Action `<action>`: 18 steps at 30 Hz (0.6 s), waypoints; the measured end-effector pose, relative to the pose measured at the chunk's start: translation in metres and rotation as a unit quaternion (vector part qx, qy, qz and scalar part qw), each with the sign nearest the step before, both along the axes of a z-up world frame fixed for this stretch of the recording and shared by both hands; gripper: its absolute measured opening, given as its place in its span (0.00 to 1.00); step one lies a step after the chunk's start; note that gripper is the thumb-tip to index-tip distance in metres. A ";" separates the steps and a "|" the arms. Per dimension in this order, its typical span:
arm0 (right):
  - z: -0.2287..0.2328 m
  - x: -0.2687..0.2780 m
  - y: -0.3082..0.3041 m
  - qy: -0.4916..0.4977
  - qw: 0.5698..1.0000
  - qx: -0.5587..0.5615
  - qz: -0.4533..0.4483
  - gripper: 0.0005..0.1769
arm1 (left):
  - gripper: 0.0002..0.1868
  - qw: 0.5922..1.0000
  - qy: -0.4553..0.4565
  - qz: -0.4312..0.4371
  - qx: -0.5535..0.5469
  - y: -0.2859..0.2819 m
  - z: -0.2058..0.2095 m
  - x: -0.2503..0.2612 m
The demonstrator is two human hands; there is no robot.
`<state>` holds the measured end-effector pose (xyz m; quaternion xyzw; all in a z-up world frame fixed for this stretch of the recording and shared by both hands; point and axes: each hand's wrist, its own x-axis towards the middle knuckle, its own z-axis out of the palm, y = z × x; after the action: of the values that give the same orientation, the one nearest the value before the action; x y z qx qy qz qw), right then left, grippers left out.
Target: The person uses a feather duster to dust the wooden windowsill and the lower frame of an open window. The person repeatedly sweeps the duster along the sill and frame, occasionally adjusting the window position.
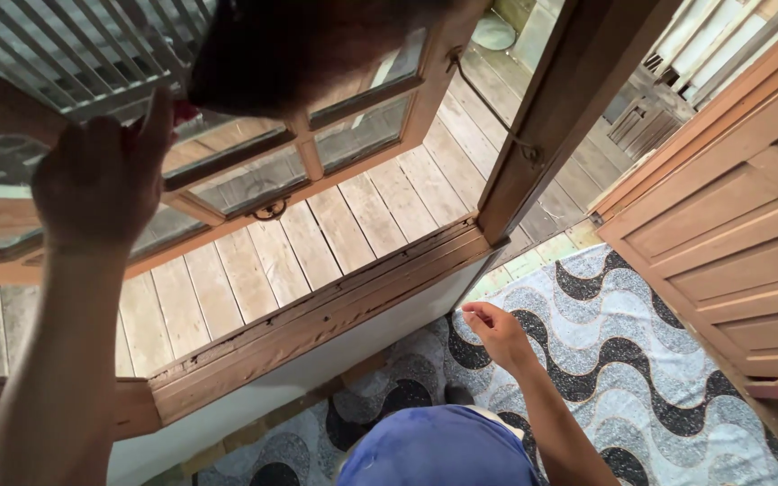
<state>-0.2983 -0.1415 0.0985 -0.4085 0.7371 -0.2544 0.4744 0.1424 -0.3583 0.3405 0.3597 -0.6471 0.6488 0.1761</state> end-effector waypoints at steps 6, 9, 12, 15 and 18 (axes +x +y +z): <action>-0.014 0.001 -0.001 -0.010 0.999 -0.037 0.008 0.18 | 0.24 0.990 0.136 -0.022 0.030 0.005 -0.003 0.001; -0.004 0.005 -0.002 -0.011 1.000 -0.009 0.022 0.20 | 0.18 0.995 0.024 0.093 0.026 0.003 -0.016 0.015; -0.014 0.005 -0.003 -0.005 1.000 -0.018 0.024 0.18 | 0.26 0.999 -0.046 -0.010 0.009 0.013 -0.031 0.033; -0.019 0.005 -0.008 -0.019 1.000 -0.014 0.018 0.16 | 0.16 0.995 -0.020 0.100 -0.005 0.021 -0.056 0.059; -0.021 0.009 -0.011 -0.009 0.999 0.018 0.025 0.18 | 0.25 0.988 0.149 -0.035 0.024 0.025 -0.105 0.099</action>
<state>-0.2895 -0.1528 0.0772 -0.4162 0.7265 -0.2332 0.4946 0.2414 -0.3336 0.2356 0.4337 -0.6413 0.5656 0.2840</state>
